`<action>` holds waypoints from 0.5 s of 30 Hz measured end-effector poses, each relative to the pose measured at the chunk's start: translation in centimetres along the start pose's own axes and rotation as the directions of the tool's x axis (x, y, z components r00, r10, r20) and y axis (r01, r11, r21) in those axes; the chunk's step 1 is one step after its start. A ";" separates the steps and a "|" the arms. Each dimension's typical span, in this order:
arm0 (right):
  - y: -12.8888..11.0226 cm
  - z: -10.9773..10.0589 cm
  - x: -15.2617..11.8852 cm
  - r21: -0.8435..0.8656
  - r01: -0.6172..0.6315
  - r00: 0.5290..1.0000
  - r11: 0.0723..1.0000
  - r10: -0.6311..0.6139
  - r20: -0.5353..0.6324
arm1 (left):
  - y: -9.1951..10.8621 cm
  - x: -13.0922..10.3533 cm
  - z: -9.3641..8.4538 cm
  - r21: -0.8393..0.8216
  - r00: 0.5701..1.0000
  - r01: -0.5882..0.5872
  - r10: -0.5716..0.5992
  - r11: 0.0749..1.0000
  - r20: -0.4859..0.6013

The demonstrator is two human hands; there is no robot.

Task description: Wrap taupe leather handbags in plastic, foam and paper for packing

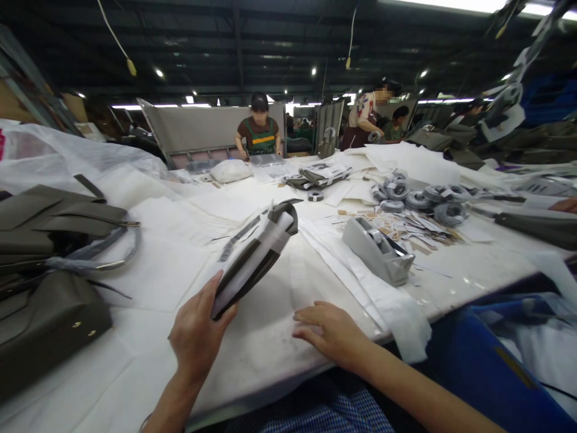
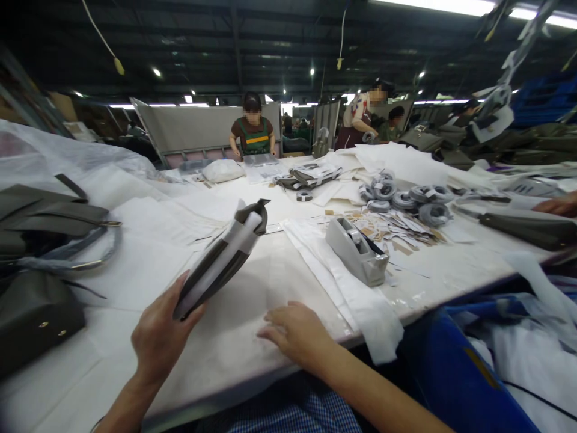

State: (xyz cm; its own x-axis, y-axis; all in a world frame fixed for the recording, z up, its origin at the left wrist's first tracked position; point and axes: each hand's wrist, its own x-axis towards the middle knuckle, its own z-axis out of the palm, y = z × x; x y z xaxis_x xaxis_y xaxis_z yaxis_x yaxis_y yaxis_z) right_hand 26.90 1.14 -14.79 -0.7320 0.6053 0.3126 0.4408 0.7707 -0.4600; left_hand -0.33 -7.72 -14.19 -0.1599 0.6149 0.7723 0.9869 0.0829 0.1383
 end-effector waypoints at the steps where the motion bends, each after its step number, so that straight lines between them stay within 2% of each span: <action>1: -0.4 0.3 0.0 -0.008 -0.020 1.000 1.000 0.020 -0.023 | 0.0 0.0 0.1 -0.001 1.000 -0.018 0.018 1.000 -0.012; 3: -0.5 1.1 0.4 -0.084 -0.087 0.996 0.993 0.083 -0.043 | -0.1 0.1 0.3 0.004 0.999 -0.043 0.043 0.999 -0.031; 4: -0.3 1.6 0.8 -0.130 -0.116 0.993 0.985 0.115 -0.017 | -0.1 0.2 0.3 0.008 0.998 -0.050 0.050 0.999 -0.039; 6: 0.2 2.9 1.9 -0.186 -0.151 0.982 0.971 0.168 0.081 | -0.1 0.3 0.4 0.010 0.998 -0.053 0.053 0.999 -0.040; 8: 0.3 4.4 3.3 -0.177 -0.142 0.971 0.974 0.172 0.168 | 0.1 0.7 0.5 -0.003 0.998 -0.050 0.050 0.999 -0.043; 11: -0.2 6.1 5.8 -0.104 -0.044 0.972 0.994 0.067 0.226 | 0.7 1.6 0.7 -0.040 0.996 -0.060 0.057 0.997 -0.074; 15: -1.4 7.1 8.1 0.007 0.181 0.961 0.983 -0.178 0.213 | 2.1 2.5 1.1 -0.070 0.984 -0.161 0.155 0.985 -0.082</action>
State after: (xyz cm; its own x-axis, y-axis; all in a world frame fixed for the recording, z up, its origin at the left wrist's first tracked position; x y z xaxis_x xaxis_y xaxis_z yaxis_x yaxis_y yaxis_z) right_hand 16.67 3.53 -17.48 -0.8924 0.4017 0.2057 0.2975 0.8663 -0.4013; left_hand 1.32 -5.12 -12.69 -0.0063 0.5536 0.8328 0.9959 -0.0720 0.0554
